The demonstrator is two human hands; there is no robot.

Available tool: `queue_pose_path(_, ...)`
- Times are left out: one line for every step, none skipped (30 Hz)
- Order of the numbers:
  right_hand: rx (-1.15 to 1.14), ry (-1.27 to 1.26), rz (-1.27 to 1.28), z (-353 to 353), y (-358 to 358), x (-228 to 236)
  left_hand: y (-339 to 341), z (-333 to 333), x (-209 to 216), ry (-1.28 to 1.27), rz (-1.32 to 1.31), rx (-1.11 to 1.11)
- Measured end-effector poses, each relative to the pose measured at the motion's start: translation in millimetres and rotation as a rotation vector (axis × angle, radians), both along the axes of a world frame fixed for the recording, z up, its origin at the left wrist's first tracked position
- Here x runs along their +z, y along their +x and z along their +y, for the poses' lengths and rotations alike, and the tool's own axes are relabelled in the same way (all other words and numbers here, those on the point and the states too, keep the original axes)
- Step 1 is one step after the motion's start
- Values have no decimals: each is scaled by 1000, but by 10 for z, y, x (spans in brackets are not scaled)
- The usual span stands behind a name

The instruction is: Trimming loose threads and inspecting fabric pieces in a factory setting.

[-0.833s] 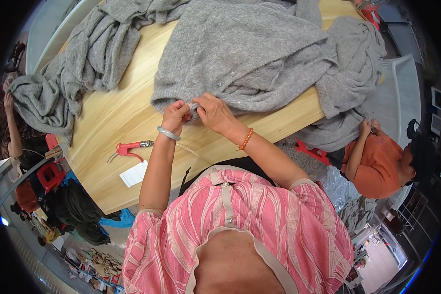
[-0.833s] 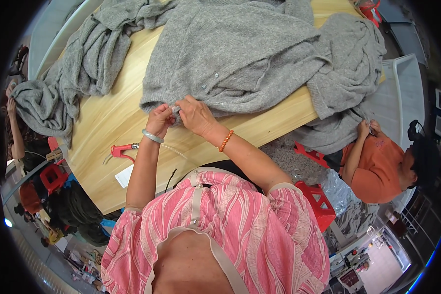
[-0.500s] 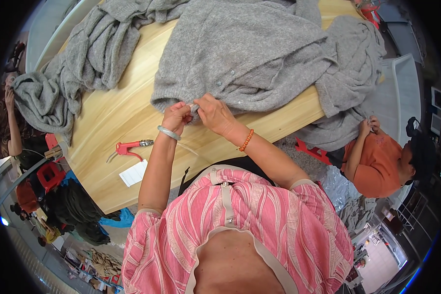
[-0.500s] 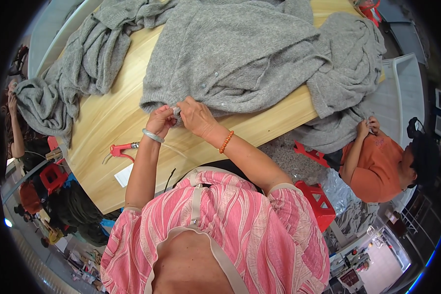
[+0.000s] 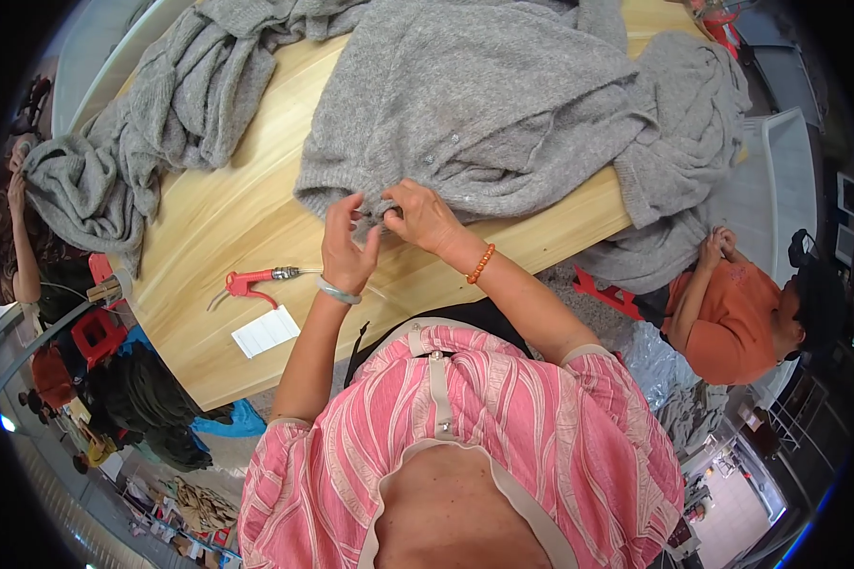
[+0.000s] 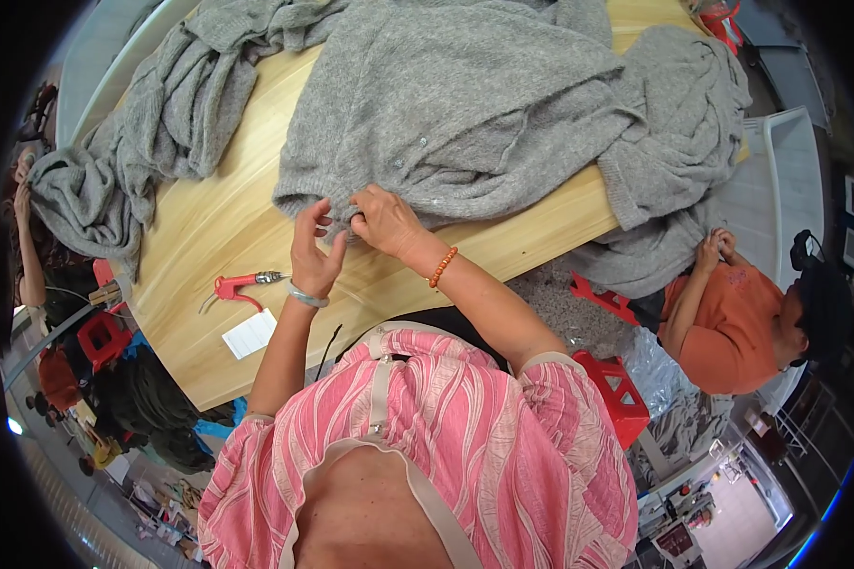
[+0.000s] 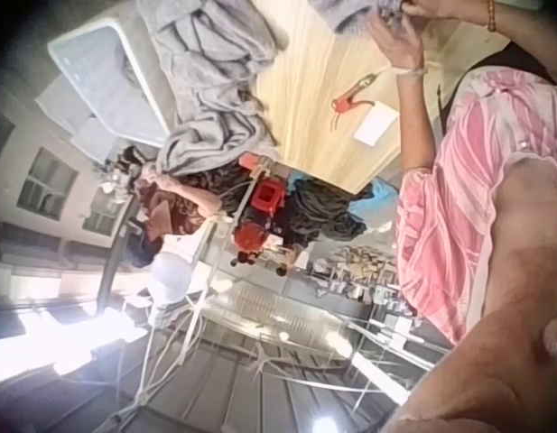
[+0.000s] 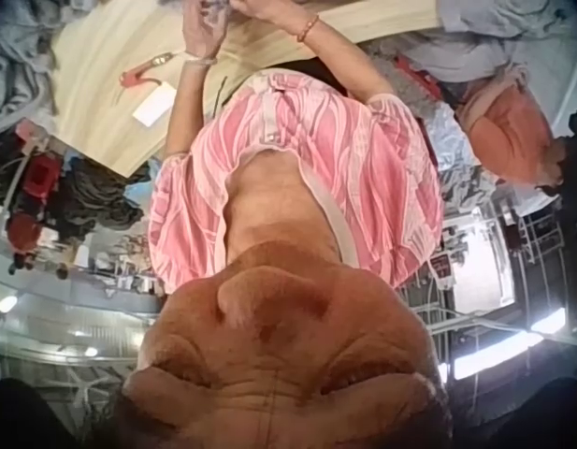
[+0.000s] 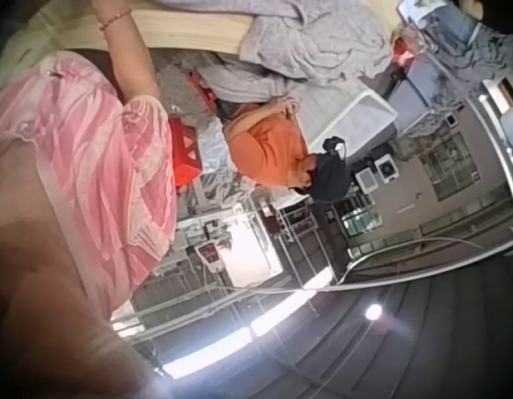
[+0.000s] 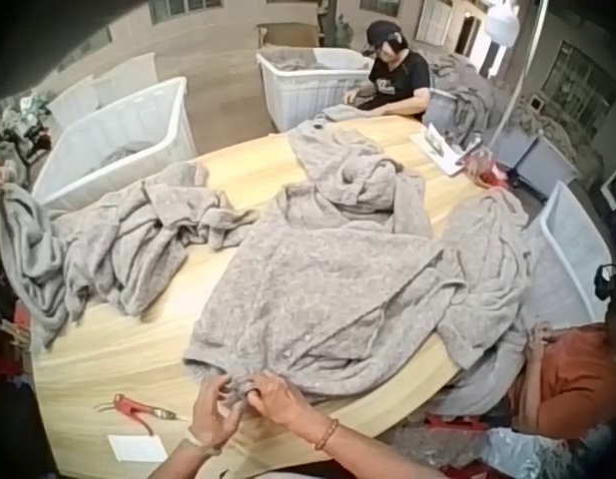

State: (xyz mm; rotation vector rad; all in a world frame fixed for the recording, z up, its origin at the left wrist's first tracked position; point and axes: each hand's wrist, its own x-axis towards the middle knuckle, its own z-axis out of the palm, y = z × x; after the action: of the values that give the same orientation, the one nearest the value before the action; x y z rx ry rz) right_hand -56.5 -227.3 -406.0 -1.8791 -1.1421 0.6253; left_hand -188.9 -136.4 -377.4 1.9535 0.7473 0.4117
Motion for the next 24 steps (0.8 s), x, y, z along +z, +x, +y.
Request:
queue_pose_path(3,-13,4,0,9,26,28,-12,40,92,3,-66)
queue_pose_path(11,-24,10,8,10,52,31,-19,64,186,8,-127)
queue_pose_path(18,-21,12,12,11,64,45,-6,37,178,-17,-122)
queue_pose_path(22,-17,15,16,14,73,46,12,-6,181,-15,-117)
queue_pose_path(24,-14,17,19,26,77,61,35,-43,102,-3,-110)
queue_pose_path(26,-12,16,20,36,78,73,63,-70,22,9,-102)
queue_pose_path(31,-27,21,22,43,77,78,96,-89,25,9,-101)
queue_pose_path(36,-46,26,8,51,72,87,111,-100,23,-19,-112)
queue_pose_path(38,-47,26,1,57,67,96,120,-108,21,-47,-122)
queue_pose_path(43,-61,31,-2,63,62,103,124,-118,21,-47,-120)
queue_pose_path(44,-75,34,1,65,54,109,135,-134,4,-24,-122)
queue_pose_path(43,-76,34,6,63,45,111,145,-153,-13,-1,-124)
queue_pose_path(52,-91,34,12,59,34,105,156,-182,-14,-2,-124)
queue_pose_path(57,-102,42,3,67,47,105,153,-203,-44,35,-109)
queue_pose_path(52,-100,50,0,78,58,107,151,-223,-74,72,-93)
queue_pose_path(62,-126,75,1,95,68,113,152,-240,-73,80,-98)
queue_pose_path(77,-158,93,9,101,89,103,152,-269,-178,76,-62)
queue_pose_path(77,-164,94,9,107,93,92,152,-305,-283,72,-25)
queue_pose_path(97,-189,117,7,113,93,70,154,-370,-288,74,-25)
queue_pose_path(117,-211,139,17,123,99,62,170,-409,-427,49,-7)
queue_pose_path(118,-213,140,24,129,107,48,183,-443,-564,24,12)
queue_pose_path(135,-221,135,29,134,115,29,192,-475,-566,25,14)
queue_pose_path(150,-229,128,30,141,114,40,203,-474,-644,47,26)
queue_pose_path(148,-231,129,27,142,107,46,208,-475,-723,70,40)
